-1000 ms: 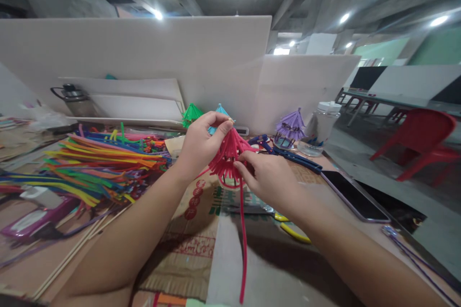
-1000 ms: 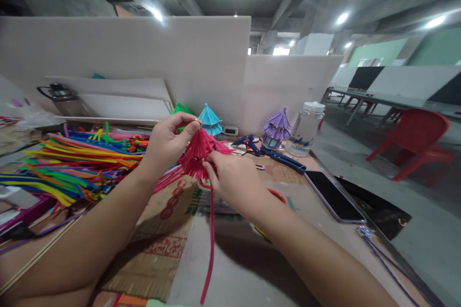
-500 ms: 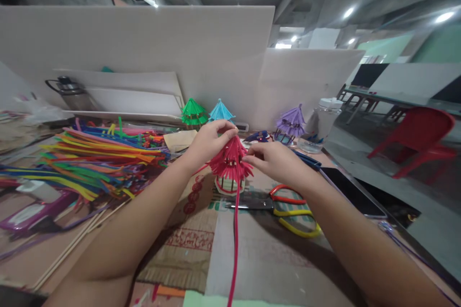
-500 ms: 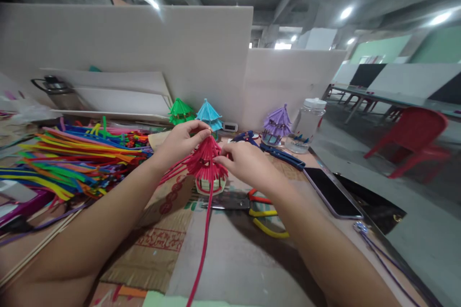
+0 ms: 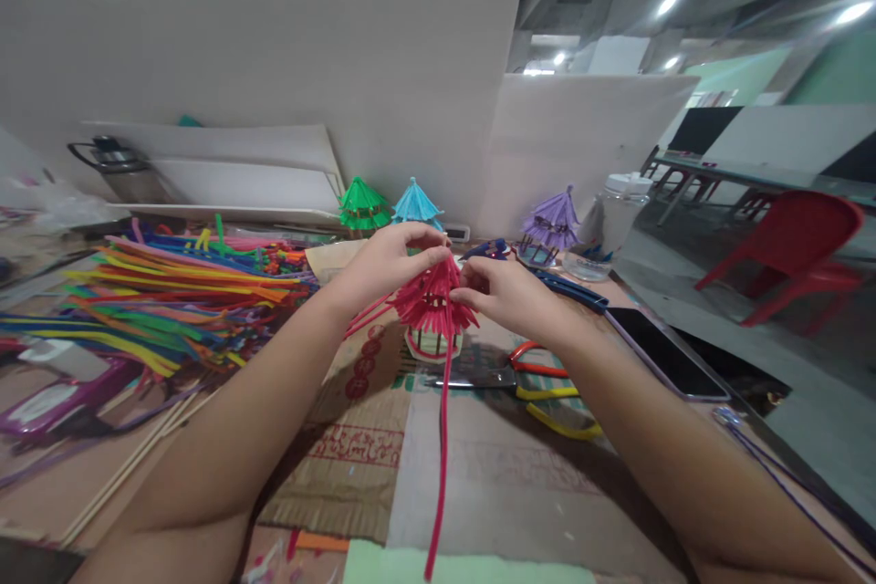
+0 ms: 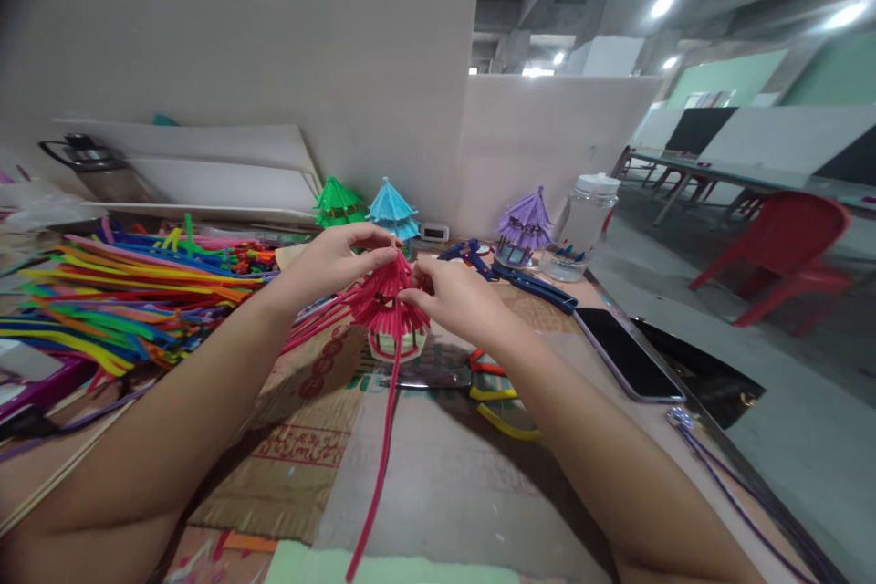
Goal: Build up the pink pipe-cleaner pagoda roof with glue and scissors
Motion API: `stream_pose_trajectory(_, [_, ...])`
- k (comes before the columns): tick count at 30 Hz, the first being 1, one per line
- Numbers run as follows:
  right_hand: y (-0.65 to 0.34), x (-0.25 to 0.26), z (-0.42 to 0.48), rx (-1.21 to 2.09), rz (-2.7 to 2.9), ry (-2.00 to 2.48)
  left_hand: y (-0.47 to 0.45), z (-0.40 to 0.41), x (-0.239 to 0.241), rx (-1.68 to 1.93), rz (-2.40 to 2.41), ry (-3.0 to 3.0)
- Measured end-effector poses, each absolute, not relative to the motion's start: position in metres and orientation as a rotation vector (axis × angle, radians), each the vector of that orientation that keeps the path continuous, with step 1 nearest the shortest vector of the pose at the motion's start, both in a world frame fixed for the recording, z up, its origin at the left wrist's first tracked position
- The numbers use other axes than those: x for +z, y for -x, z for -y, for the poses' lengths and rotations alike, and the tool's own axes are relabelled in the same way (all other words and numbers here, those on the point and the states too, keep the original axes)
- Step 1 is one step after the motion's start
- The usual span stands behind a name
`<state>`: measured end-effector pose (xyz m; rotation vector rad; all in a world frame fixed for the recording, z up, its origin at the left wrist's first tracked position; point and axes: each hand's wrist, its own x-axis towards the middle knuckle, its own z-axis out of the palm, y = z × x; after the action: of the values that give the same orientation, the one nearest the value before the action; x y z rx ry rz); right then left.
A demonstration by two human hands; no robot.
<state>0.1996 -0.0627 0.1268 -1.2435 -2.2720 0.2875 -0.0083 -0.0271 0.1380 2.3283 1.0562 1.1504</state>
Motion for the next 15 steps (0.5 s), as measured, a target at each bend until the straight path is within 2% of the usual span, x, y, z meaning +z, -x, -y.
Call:
stream_pose_trajectory(10, [-0.1897, 0.12, 0.0632, 0.146, 2.182, 1.321, 0.008, 0.0348, 0.1434, 1.02, -1.089, -2.426])
stream_pose_trajectory(15, [-0.1981, 0.1262, 0.0616, 0.231, 2.217, 1.239, 0.0074, 0.0347, 0.1434, 1.031, -1.072, -2.447])
